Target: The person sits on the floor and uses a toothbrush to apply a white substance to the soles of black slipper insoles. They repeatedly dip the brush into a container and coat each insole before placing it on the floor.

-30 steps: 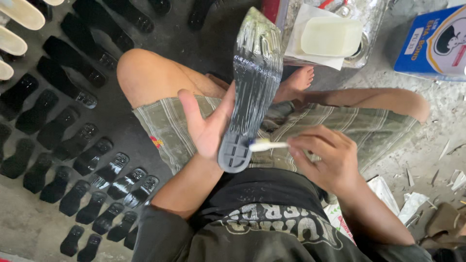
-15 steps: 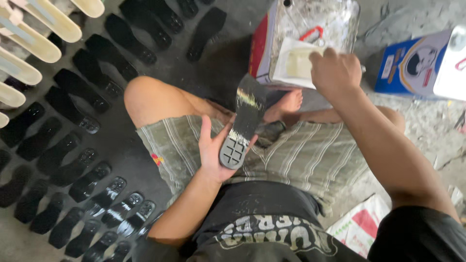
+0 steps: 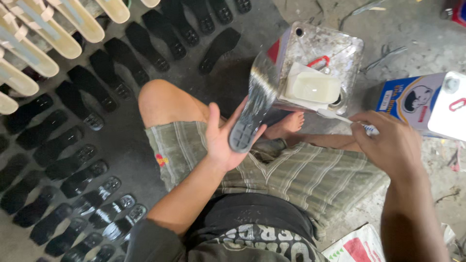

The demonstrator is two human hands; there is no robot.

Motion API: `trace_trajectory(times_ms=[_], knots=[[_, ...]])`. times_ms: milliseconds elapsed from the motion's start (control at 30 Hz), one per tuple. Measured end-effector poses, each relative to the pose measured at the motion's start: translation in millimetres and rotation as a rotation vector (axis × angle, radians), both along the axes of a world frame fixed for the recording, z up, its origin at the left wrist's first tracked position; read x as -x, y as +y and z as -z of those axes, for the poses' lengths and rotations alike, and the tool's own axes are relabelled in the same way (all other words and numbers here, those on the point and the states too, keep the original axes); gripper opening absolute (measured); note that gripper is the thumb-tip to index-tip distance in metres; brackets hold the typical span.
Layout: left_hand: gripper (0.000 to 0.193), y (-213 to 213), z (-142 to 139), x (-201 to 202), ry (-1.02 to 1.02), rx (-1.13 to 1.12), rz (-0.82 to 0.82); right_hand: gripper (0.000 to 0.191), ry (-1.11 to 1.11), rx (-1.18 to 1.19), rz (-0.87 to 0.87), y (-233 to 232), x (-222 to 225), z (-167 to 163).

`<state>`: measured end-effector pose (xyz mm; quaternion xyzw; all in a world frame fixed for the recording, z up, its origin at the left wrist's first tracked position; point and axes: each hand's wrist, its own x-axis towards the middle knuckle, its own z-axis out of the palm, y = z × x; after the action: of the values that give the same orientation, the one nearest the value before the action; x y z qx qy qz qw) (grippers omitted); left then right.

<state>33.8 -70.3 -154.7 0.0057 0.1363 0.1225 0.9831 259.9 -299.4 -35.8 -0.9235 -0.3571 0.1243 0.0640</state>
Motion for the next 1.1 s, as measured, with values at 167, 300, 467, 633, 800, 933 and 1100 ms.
trace_trajectory(times_ms=[167, 300, 467, 633, 800, 933, 1100], knots=[[0.102, -15, -22, -17, -0.116, -0.111, -0.037, 0.019, 0.481, -0.624, 0.120, 5, 70, 28], [0.105, -24, -34, -25, -0.158, -0.143, -0.095, 0.016, 0.382, -0.681, 0.038, 23, 106, 40], [0.105, -35, -42, -23, -0.168, -0.229, -0.140, 0.015, 0.346, -0.719, -0.103, 42, 112, 34], [0.093, -46, -44, -14, -0.310, -0.208, -0.121, 0.014, 0.095, -0.732, -0.109, 51, 106, 39], [0.098, -40, -51, -12, -0.230, -0.198, -0.092, 0.017, 0.050, -0.718, -0.333, 39, 111, 33], [0.100, -37, -59, -11, -0.248, -0.186, -0.040, 0.019, -0.010, -0.756, -0.352, 35, 101, 33], [0.100, -40, -67, -9, -0.256, -0.199, 0.005, 0.019, 0.057, -0.755, -0.255, 32, 95, 32]])
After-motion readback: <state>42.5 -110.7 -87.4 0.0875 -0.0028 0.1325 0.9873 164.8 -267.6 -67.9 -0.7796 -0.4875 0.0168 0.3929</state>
